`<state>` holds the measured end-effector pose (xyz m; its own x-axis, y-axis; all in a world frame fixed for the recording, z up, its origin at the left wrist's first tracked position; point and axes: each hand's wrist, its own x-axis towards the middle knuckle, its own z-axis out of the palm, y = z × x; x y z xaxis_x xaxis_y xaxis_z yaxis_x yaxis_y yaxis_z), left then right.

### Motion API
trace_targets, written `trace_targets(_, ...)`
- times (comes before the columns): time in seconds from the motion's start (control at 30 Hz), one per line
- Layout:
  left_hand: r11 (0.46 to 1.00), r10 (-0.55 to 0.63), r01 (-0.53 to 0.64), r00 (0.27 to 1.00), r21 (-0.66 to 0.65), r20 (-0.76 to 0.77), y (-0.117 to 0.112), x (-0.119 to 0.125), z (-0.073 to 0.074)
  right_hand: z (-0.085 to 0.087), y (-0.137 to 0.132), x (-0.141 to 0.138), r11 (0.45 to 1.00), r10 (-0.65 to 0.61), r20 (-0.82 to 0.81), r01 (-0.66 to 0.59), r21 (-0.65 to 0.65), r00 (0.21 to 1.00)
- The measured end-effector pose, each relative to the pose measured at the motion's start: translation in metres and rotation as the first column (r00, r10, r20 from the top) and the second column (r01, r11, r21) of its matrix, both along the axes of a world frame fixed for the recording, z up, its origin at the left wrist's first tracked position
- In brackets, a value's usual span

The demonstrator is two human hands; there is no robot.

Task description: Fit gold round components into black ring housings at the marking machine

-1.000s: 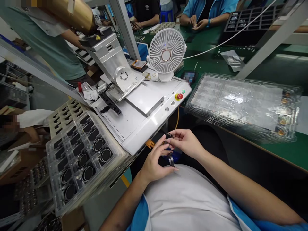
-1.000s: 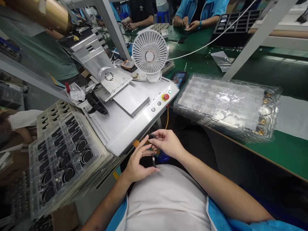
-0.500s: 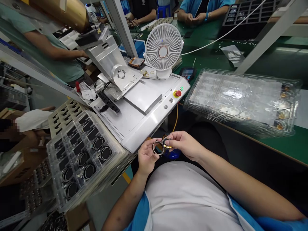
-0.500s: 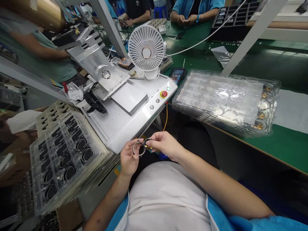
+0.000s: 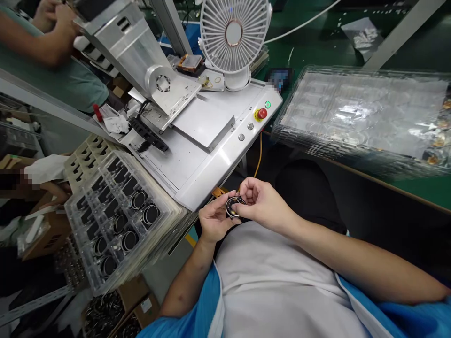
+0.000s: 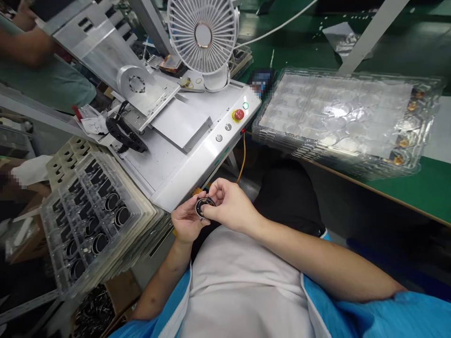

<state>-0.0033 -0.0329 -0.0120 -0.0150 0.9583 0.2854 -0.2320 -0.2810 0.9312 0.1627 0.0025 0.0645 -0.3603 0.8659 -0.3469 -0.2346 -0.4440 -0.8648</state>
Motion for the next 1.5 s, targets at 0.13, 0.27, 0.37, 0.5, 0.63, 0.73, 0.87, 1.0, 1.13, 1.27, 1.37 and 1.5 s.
trace_targets(0.13,1.000,0.003,-0.002,0.999,0.006,-0.042,0.000,-0.001,0.000,0.002,0.001,0.001,0.998,0.019,0.090,-0.024,0.054,0.996)
trace_targets(0.27,1.000,0.026,-0.026,1.000,0.009,-0.016,0.002,0.000,0.001,0.000,0.001,0.001,0.999,0.027,0.084,-0.030,0.044,0.996)
trace_targets(0.37,0.999,0.036,-0.036,0.999,0.002,-0.019,0.002,0.001,0.001,-0.001,0.000,0.000,0.999,0.026,0.040,-0.027,0.033,0.999)
trace_targets(0.5,1.000,0.025,-0.025,0.999,0.014,-0.039,0.002,0.000,0.000,-0.003,0.000,0.001,0.999,0.022,0.028,-0.023,0.033,0.999)
trace_targets(0.63,0.996,0.075,-0.078,0.996,-0.051,-0.047,0.000,-0.002,-0.005,-0.010,0.001,-0.001,0.999,0.038,0.024,-0.038,0.035,0.999)
trace_targets(0.73,0.991,0.117,-0.119,0.993,-0.068,-0.032,-0.001,-0.003,-0.011,-0.015,0.001,-0.003,0.999,0.041,-0.041,-0.043,-0.026,0.998)
trace_targets(0.87,0.989,0.135,-0.135,0.991,-0.053,-0.017,-0.003,-0.002,-0.018,-0.015,0.003,-0.003,0.993,0.051,-0.044,-0.055,-0.106,0.998)
trace_targets(1.0,0.990,0.142,-0.142,0.990,-0.017,0.020,-0.006,0.000,-0.021,-0.014,0.008,0.004,0.977,0.181,0.098,-0.168,-0.128,0.979)
trace_targets(1.13,0.992,0.128,-0.128,0.992,-0.001,-0.016,-0.008,0.003,-0.021,-0.020,0.008,0.006,0.968,0.216,0.047,-0.207,-0.144,0.975)
trace_targets(1.27,0.986,0.159,-0.162,0.985,-0.042,-0.065,-0.011,0.005,-0.018,-0.027,0.004,0.002,0.968,0.152,-0.060,-0.160,-0.192,0.987)
trace_targets(1.37,0.981,0.182,-0.187,0.981,-0.057,-0.072,-0.012,0.005,-0.015,-0.028,0.003,-0.002,0.969,0.117,-0.091,-0.134,-0.206,0.989)
trace_targets(1.5,0.971,0.222,-0.227,0.972,-0.067,-0.080,-0.011,0.006,-0.011,-0.024,0.003,-0.007,0.971,0.113,-0.091,-0.130,-0.201,0.989)
